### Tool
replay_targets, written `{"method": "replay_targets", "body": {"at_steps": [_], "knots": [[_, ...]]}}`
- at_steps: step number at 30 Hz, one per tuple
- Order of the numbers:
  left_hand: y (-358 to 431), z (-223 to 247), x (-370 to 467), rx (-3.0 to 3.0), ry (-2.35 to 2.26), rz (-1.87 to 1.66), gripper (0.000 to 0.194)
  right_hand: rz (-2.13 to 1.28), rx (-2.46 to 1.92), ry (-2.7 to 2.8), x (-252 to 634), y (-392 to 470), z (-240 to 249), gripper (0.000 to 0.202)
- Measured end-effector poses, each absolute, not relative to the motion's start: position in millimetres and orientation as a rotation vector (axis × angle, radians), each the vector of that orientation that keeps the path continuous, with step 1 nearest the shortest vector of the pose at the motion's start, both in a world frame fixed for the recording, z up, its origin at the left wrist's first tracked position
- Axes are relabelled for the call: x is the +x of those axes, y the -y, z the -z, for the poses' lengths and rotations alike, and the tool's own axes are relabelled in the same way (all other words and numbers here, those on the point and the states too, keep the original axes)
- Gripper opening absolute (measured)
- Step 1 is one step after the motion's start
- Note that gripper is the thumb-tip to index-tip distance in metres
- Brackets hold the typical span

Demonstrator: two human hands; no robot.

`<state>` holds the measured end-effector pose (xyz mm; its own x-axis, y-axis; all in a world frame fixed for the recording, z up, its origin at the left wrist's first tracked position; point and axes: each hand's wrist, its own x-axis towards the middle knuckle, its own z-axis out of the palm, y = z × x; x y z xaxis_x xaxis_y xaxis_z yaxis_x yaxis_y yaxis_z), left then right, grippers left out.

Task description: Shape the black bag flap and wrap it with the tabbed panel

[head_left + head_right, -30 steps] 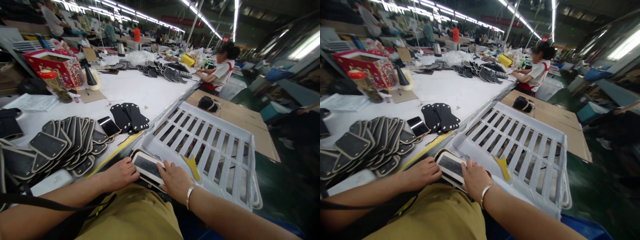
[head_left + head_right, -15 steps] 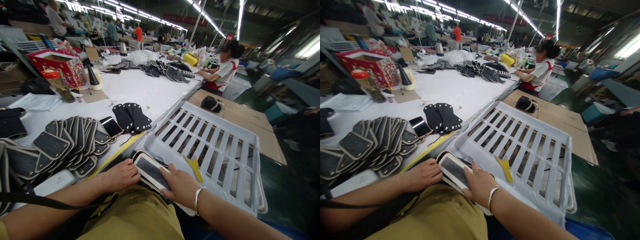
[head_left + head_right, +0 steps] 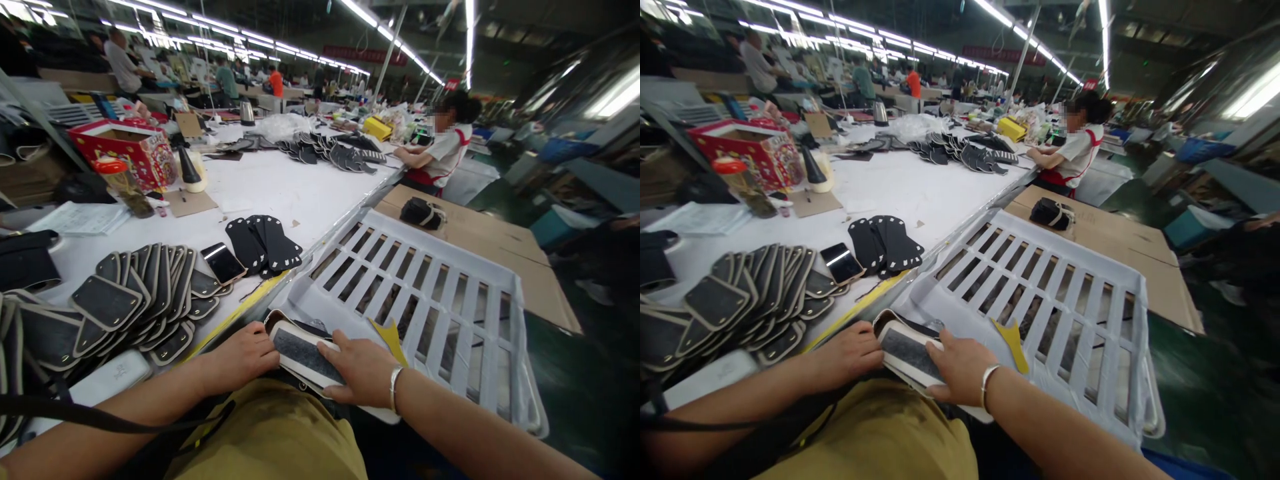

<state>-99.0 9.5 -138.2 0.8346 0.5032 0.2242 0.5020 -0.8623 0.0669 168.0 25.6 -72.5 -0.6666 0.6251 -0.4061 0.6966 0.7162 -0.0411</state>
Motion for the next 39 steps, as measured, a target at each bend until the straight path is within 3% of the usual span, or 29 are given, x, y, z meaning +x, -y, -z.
{"method": "replay_targets", "body": {"at_steps": [6,8,12,26,30,33,39], "knots": [[-48,131,-85,2.846,-1.173,-0.343,0.022,0.276,1.113,-2.524,157,-31,74,0.072],[-69,128,-75,2.83,-1.215,-0.124,0.031,0.251,1.127,-2.526,156,-28,73,0.071],[-106,123,-61,2.705,-1.11,0.211,0.024,0.224,1.124,-2.531,158,-22,73,0.073],[-117,126,-57,2.492,-1.331,0.056,0.03,0.179,1.038,-2.538,144,-26,72,0.068],[-117,114,-54,2.474,-1.126,0.091,0.019,0.158,1.139,-2.509,145,-19,76,0.073],[-115,103,-46,2.427,-0.827,0.118,0.024,0.196,1.184,-2.485,149,-21,78,0.074],[-126,119,-24,2.517,-0.722,0.165,0.024,0.285,1.151,-2.492,154,-28,76,0.073]]}}
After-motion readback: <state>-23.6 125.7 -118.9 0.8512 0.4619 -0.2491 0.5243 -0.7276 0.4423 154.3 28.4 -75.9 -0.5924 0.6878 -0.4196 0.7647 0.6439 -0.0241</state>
